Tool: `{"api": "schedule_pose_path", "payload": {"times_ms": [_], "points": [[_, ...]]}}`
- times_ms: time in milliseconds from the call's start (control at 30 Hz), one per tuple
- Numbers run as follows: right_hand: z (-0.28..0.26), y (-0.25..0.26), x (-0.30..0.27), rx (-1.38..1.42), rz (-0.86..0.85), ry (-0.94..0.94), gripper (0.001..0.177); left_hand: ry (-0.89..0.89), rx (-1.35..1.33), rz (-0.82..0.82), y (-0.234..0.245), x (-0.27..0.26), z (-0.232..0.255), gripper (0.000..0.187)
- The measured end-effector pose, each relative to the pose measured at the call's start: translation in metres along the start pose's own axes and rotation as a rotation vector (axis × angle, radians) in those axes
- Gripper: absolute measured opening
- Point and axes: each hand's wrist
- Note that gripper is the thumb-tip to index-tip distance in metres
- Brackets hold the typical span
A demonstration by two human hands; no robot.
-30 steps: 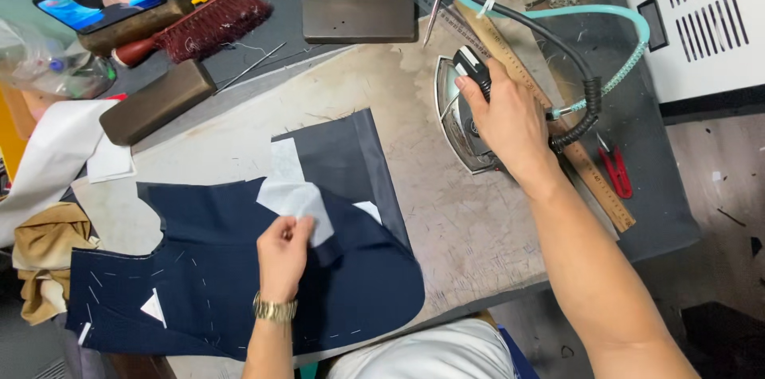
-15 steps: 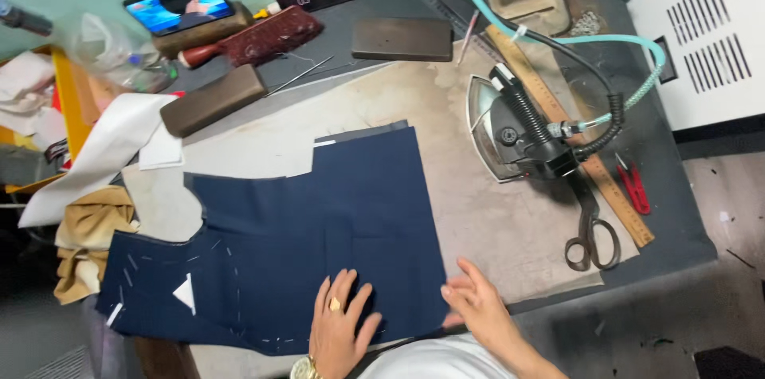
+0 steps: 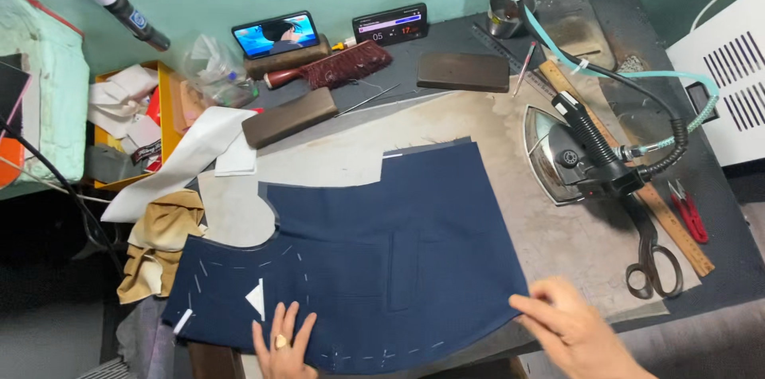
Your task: The person irons pieces of dark blue fabric on a workbench, using a heavy steam iron and a small metal tool to press seams and flatten the material.
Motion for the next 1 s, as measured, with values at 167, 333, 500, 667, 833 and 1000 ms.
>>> {"api": "schedule_pose_path", "payload": {"times_ms": [167, 333, 500, 667, 833, 1000], "points": [[-0.086, 0.098, 0.045, -0.059, 0.188, 0.008, 0.024, 0.146, -0.474, 0.191, 0.100, 0.067, -0.061, 0.060], [-0.070, 0.108, 0.057, 0.222, 0.416, -0.309, 0.031, 0.474, -0.436, 0.254, 0.191, 0.133, -0.087, 0.028], [-0.094, 0.093, 0.144, 0.065, 0.335, -0.758, 0.016, 0.003, -0.449, 0.117, 0.187, 0.189, -0.134, 0.018], [-0.001, 0.011, 0.214, -0.033, 0.076, -0.660, 0.031, -0.062, -0.203, -0.154, 0.086, 0.222, -0.162, 0.017], [0.064, -0.049, 0.262, -0.078, 0.214, -0.451, 0.027, -0.227, 0.226, -0.046, 0.001, 0.256, -0.181, 0.046], [0.023, -0.118, 0.186, -0.312, 0.257, -0.008, 0.029, -0.303, -0.113, 0.056, 0.008, 0.241, -0.069, 0.040]]}}
Point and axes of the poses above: each hand's wrist, its own x-axis towards the middle knuckle, its own y-axis out of the back of the hand, z = x × y, and after that the axes turned 9 degrees about -y, right-handed
